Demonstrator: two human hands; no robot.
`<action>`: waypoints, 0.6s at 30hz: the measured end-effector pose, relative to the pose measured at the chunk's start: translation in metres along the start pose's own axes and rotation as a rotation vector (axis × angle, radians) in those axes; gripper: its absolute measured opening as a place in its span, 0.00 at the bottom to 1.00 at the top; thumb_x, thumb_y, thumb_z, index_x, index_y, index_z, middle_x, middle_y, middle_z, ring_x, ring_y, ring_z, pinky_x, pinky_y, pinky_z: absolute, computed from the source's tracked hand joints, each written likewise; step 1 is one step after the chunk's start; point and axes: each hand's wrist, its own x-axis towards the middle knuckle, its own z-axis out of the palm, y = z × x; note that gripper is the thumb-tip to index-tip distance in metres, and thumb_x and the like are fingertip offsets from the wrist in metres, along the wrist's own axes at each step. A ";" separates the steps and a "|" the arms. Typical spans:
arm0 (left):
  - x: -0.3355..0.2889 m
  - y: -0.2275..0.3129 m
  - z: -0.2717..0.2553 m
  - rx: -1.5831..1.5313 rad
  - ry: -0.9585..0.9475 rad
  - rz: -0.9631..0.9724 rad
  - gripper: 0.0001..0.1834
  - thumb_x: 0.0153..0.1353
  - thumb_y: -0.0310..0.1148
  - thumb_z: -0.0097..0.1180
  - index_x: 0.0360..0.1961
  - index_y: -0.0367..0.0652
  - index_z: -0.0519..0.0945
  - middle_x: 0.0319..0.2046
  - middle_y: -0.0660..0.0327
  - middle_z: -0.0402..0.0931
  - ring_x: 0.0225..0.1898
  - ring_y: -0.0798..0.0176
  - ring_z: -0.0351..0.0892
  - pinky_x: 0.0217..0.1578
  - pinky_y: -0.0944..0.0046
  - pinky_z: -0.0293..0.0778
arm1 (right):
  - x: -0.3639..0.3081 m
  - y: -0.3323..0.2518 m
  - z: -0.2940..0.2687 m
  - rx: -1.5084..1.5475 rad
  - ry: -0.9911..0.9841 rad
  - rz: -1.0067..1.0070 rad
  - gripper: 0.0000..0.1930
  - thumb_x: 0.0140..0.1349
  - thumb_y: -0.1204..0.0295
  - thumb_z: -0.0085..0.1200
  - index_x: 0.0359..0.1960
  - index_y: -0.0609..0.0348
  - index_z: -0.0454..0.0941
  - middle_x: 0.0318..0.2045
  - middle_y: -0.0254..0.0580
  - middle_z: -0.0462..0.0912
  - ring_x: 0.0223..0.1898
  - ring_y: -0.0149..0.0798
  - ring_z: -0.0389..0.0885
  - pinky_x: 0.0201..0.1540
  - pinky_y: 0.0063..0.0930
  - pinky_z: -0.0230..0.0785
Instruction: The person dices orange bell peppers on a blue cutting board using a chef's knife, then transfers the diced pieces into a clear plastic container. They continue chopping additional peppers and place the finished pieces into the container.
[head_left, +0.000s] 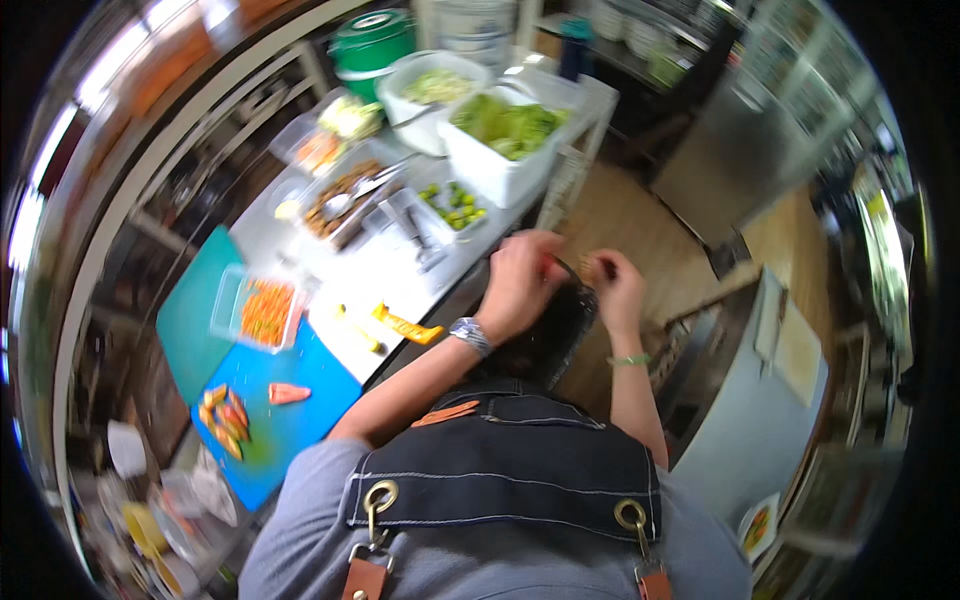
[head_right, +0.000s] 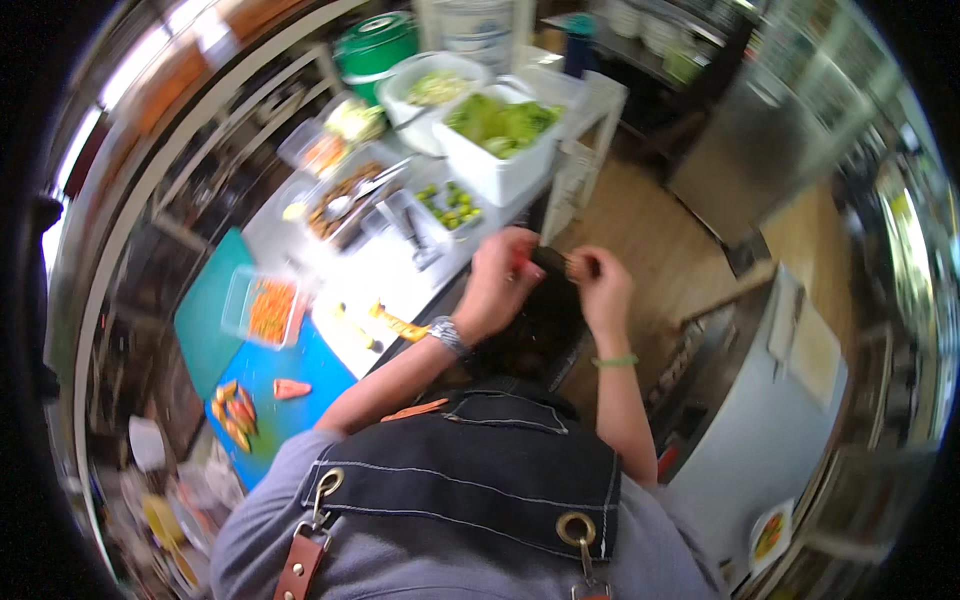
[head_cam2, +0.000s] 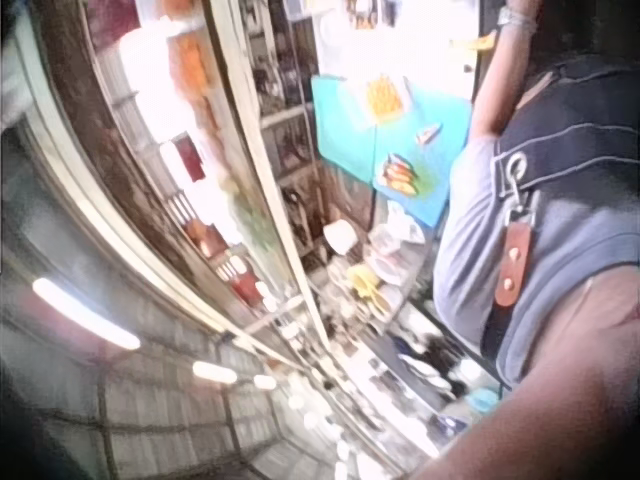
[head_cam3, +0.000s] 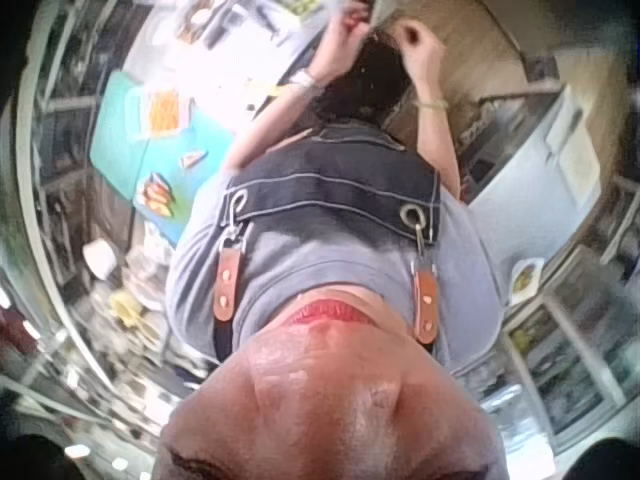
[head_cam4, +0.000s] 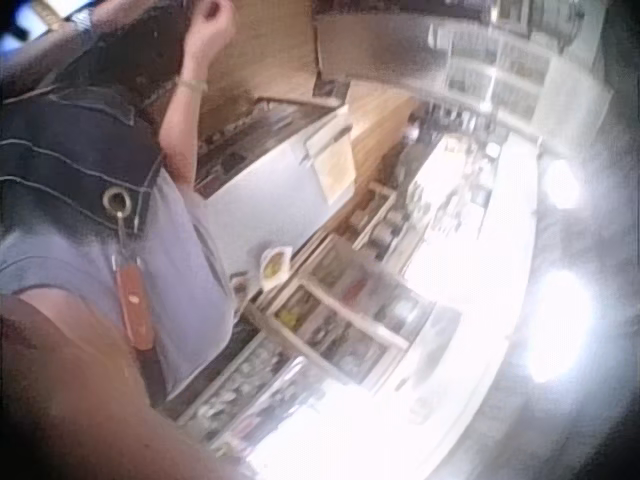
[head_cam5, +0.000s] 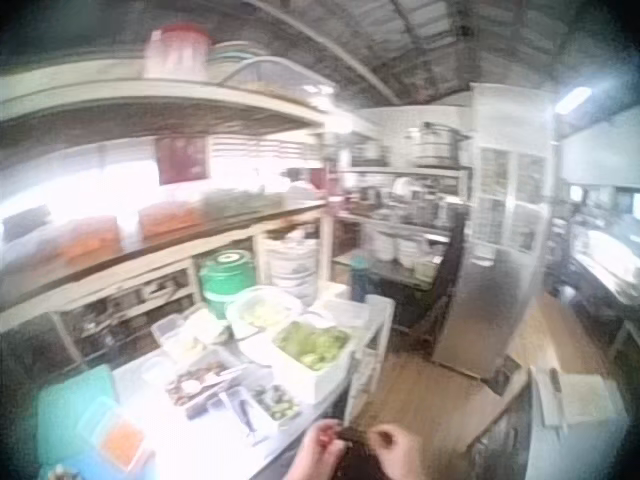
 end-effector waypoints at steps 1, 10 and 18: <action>0.000 0.005 -0.002 0.340 -0.130 0.314 0.22 0.57 0.32 0.63 0.54 0.51 0.75 0.50 0.59 0.75 0.52 0.55 0.75 0.53 0.51 0.67 | -0.005 0.013 -0.005 0.123 0.013 0.104 0.08 0.66 0.73 0.61 0.41 0.65 0.82 0.37 0.39 0.86 0.37 0.30 0.82 0.42 0.28 0.76; -0.085 -0.081 -0.053 0.710 -0.053 0.091 0.21 0.64 0.39 0.57 0.58 0.59 0.73 0.55 0.63 0.70 0.59 0.60 0.68 0.58 0.43 0.55 | -0.022 0.091 -0.014 -0.383 -0.244 -0.009 0.11 0.73 0.69 0.52 0.45 0.65 0.81 0.45 0.45 0.82 0.43 0.39 0.83 0.47 0.29 0.75; -0.251 -0.114 -0.209 1.143 0.278 -0.644 0.34 0.61 0.52 0.61 0.67 0.62 0.67 0.65 0.57 0.61 0.69 0.53 0.58 0.66 0.32 0.46 | -0.050 0.162 -0.019 -0.259 -0.443 0.037 0.06 0.61 0.81 0.47 0.25 0.65 0.73 0.45 0.49 0.78 0.51 0.47 0.76 0.54 0.36 0.68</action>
